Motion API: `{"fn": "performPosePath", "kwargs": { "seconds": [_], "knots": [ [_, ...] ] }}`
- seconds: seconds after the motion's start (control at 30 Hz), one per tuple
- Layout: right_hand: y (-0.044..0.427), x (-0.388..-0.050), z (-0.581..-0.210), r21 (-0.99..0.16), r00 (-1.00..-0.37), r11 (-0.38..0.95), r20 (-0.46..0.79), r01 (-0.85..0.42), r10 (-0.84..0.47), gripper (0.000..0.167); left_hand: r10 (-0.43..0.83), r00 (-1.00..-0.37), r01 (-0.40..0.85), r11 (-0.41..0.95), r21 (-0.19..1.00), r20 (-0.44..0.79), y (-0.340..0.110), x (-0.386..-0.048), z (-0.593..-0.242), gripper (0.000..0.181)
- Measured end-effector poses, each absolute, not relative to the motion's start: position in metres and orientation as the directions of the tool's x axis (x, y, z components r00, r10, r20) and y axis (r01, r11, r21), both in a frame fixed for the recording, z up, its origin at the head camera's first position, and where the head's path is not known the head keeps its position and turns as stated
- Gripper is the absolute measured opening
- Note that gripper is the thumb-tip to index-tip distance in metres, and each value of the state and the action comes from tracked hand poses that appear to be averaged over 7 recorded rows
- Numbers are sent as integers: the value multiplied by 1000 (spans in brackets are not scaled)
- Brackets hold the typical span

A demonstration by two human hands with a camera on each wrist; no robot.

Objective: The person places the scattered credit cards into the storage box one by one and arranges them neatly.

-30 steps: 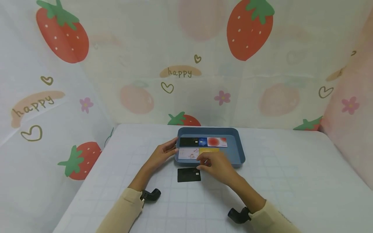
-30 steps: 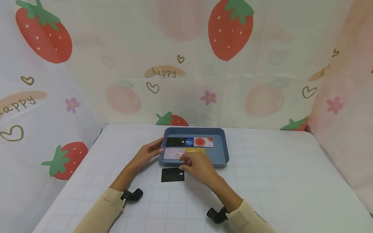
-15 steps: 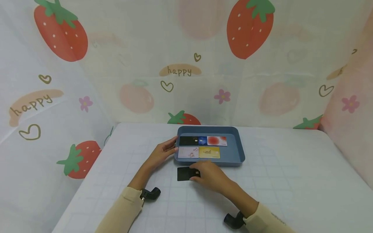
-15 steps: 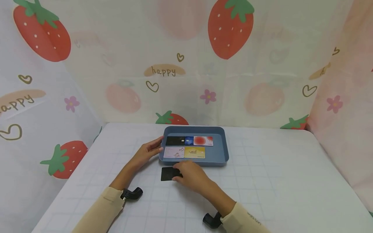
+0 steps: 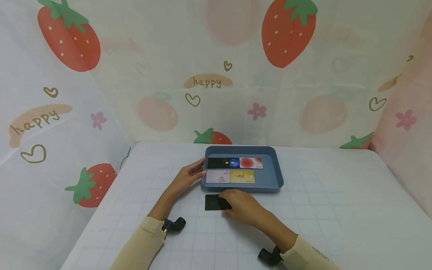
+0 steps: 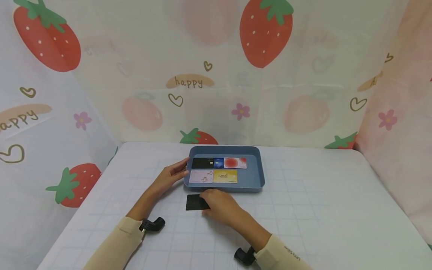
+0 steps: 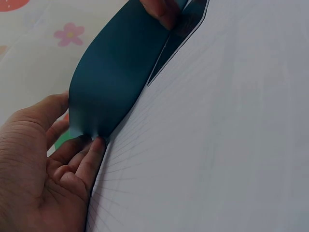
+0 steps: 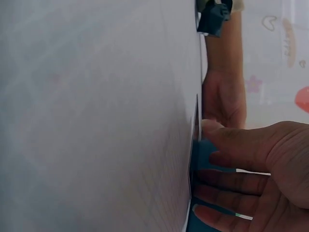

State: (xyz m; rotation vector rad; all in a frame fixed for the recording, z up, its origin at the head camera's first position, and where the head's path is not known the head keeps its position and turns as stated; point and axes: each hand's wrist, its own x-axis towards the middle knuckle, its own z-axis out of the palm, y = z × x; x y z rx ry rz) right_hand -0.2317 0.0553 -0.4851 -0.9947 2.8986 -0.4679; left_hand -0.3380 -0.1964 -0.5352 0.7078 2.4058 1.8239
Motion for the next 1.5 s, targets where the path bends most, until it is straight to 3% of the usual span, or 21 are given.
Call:
{"fn": "performPosePath", "kwargs": {
  "seconds": [0.47,0.87,1.1,1.5],
  "knots": [
    [56,-231,-483,-261,-749,716,46,-647,-661,47,382,-893,334,214,918,236,-196,-338,-534,62],
    [55,-229,-479,-279,-769,740,-9,-612,-639,57,385,-893,329,199,923,235,-196,-340,-535,62],
    [56,-228,-480,-308,-769,733,-6,-607,-639,48,388,-890,333,198,922,238,-196,-340,-535,62],
    [55,-228,-483,-258,-820,793,-8,-552,-573,49,381,-892,334,187,924,244,-195,-339,-535,61]
  ]
}}
